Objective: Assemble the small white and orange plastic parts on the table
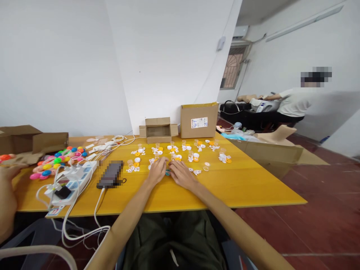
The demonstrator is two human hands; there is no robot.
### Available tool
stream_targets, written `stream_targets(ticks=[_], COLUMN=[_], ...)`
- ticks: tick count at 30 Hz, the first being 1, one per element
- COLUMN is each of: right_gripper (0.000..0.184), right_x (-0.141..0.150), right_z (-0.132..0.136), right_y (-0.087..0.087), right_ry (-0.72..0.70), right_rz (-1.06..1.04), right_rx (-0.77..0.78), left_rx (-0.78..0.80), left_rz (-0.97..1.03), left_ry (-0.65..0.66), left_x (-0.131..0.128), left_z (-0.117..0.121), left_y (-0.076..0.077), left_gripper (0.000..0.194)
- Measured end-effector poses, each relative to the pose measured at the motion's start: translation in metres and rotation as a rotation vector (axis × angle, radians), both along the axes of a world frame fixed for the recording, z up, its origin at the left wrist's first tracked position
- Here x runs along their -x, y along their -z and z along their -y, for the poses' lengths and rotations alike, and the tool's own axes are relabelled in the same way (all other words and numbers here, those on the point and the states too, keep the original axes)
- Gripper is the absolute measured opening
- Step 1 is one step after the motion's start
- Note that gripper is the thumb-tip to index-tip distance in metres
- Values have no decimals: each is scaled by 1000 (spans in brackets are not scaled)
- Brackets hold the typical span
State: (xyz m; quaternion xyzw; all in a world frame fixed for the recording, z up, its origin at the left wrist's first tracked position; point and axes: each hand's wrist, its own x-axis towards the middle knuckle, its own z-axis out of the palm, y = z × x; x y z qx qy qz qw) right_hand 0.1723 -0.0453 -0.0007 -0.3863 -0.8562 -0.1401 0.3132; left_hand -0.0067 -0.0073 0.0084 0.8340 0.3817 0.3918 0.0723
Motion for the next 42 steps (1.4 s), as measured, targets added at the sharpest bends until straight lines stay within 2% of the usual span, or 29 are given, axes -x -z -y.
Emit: stream_targets(ticks=[6, 14, 24, 33, 39, 42], right_gripper=[16, 21, 17, 19, 17, 18], right_x=[0, -1, -7, -11, -6, -3], right_z=[-2, -2, -6, -10, -5, -3], right_y=[0, 1, 11, 20, 14, 12], right_ry=[-19, -25, 57, 146, 51, 1], right_rz=[10, -21, -110, -98, -103, -82], right_rx=[11, 30, -7, 5, 10, 14], left_rx=[5, 70, 92, 128, 144, 163], left_rz=[18, -69, -108, -212, -241, -260], left_ry=[-18, -17, 9, 31, -33, -21], left_x=[-1, -1, 3, 2, 3, 5], left_z=[2, 7, 10, 15, 14, 13], left_y=[-3, -7, -10, -16, -16, -16], left_gripper=[24, 22, 29, 18, 16, 18])
